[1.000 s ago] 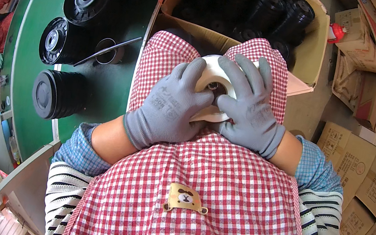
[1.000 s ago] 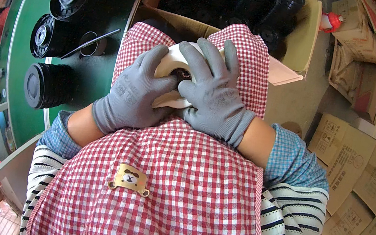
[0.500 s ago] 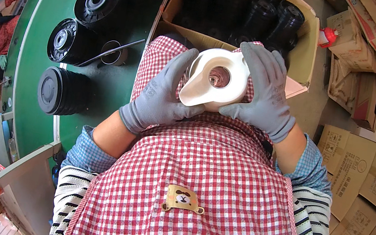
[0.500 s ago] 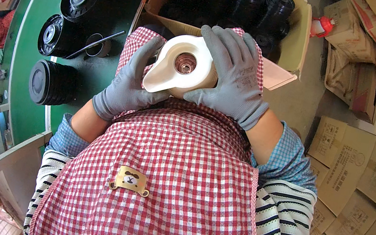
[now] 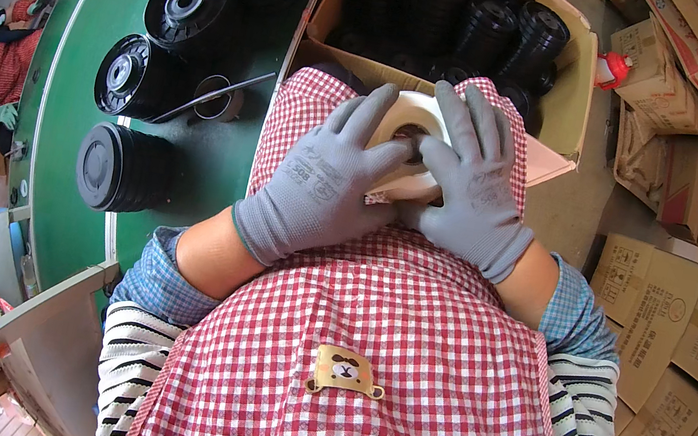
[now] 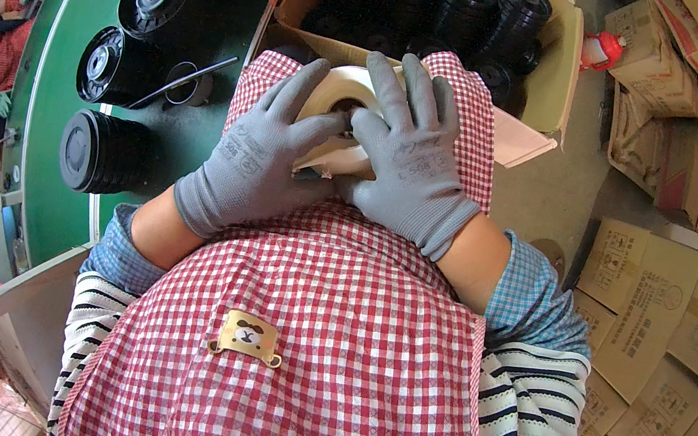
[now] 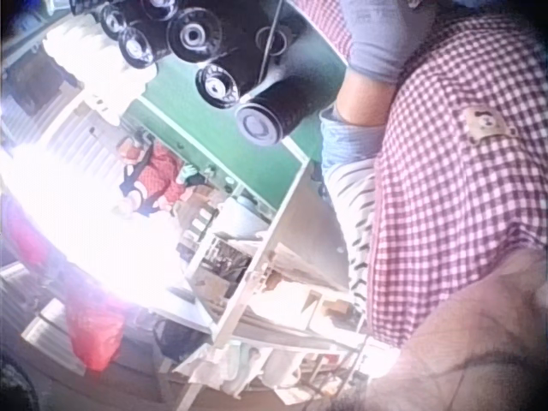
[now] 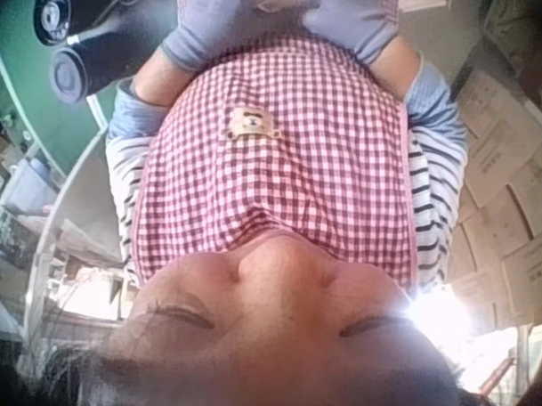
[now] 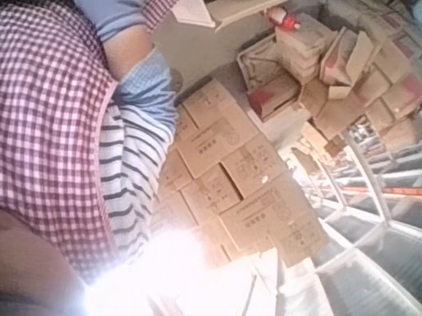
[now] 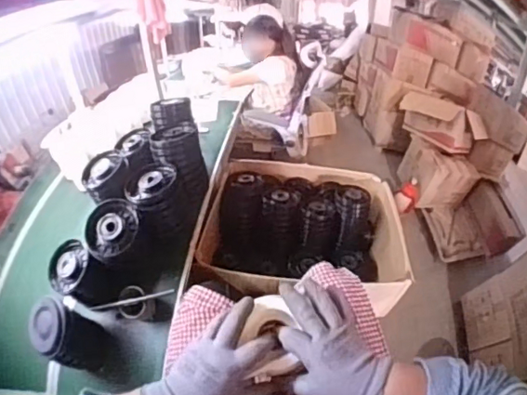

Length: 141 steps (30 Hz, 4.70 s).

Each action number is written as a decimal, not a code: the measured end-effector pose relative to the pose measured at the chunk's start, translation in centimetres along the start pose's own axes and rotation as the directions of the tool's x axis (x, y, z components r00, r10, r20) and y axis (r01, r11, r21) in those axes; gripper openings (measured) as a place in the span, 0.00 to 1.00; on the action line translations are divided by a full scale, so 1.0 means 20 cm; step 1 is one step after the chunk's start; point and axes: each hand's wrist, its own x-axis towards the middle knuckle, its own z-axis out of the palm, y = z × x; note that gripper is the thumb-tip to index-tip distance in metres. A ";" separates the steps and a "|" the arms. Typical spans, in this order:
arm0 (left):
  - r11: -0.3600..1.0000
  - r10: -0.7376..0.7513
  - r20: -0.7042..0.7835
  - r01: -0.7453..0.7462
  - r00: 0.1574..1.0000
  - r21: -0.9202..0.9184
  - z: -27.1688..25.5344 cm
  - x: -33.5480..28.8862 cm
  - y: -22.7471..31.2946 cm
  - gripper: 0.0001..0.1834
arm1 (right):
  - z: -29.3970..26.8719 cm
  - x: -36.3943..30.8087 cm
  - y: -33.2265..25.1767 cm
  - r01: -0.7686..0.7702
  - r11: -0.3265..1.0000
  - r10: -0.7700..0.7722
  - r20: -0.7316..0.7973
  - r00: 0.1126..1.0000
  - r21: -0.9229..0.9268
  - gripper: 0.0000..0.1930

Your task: The person assembles a white electric kettle by inserting a heating element, securing it with a screwdriver, and attaching a black base. The person repeats this process for multiple kettles on a green workbench.

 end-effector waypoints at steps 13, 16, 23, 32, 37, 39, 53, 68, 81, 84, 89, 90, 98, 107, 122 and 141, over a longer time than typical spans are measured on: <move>0.998 0.054 -0.035 -0.055 0.998 -0.041 0.05 -0.01 -0.13 0.38 | 0.02 0.04 0.15 0.171 0.944 -0.169 -0.030 0.985 0.282 0.40; 0.951 0.047 -0.055 -0.062 0.997 -0.302 -0.01 -0.04 -0.14 0.47 | 0.13 -0.04 0.39 0.040 0.782 0.111 -0.202 0.973 0.622 0.38; 0.970 -0.231 0.076 0.236 0.970 -0.062 -0.16 0.19 -0.04 0.35 | 0.26 0.17 0.16 0.036 0.576 0.074 -0.096 0.993 0.817 0.40; 0.703 -0.482 -0.119 0.302 0.868 -0.644 -0.21 -0.02 -0.26 0.27 | 0.14 0.12 0.50 -0.147 0.755 0.379 -0.243 0.893 0.639 0.32; 0.901 -0.203 -0.489 -0.034 0.848 -0.433 0.10 -0.12 -0.18 0.29 | -0.27 0.28 0.38 0.136 0.635 0.079 -0.239 0.968 0.761 0.25; 0.875 -0.309 -0.289 0.151 0.906 -0.461 0.31 -0.24 -0.19 0.23 | -0.14 0.32 0.43 0.127 0.557 0.031 -0.173 0.984 0.821 0.24; 0.536 -0.628 -0.217 0.618 0.747 0.575 -0.08 -0.57 -1.07 0.27 | 0.13 0.13 0.55 -0.025 0.654 -0.028 0.057 0.998 0.756 0.26; 0.998 0.028 0.014 -0.027 1.000 -0.065 -0.57 0.60 -0.23 0.15 | -0.48 0.66 0.56 0.072 0.983 -0.105 0.197 0.975 0.166 0.28; 0.962 0.218 0.156 -0.239 0.963 0.131 -0.20 0.82 -0.34 0.13 | -0.18 0.27 0.76 -0.121 0.861 0.029 0.189 0.982 0.494 0.19; 0.967 0.255 0.148 -0.251 0.956 -0.042 -0.18 0.80 -0.39 0.13 | -0.19 0.22 0.70 -0.001 0.927 -0.041 0.104 0.994 0.374 0.23; 0.944 0.314 0.202 -0.284 0.928 -0.167 -0.18 0.84 -0.41 0.13 | -0.31 0.23 0.71 0.136 0.970 -0.181 0.228 0.957 0.200 0.31; 0.939 0.329 0.203 -0.298 0.922 -0.169 -0.17 0.85 -0.40 0.13 | -0.33 0.24 0.73 0.199 0.967 -0.234 0.239 0.943 0.159 0.31; 0.921 0.006 0.374 0.141 0.928 -0.364 -0.13 0.90 -0.45 0.14 | -0.18 0.31 0.74 0.163 0.855 -0.202 0.027 0.979 0.492 0.34; 0.668 0.254 0.105 -0.096 0.962 -0.738 0.32 1.13 -0.59 0.10 | -0.15 0.48 0.35 0.031 0.039 -0.371 -0.014 0.928 0.999 0.44; 0.923 0.325 0.152 -0.278 0.933 -0.265 -0.08 0.89 -0.62 0.11 | -0.20 0.42 0.71 0.203 0.769 -0.358 0.146 0.922 0.606 0.33; 0.753 0.631 0.092 -0.579 0.771 -0.313 0.07 1.00 -0.72 0.13 | -0.21 0.44 0.56 0.299 0.742 -0.482 0.168 0.860 0.600 0.32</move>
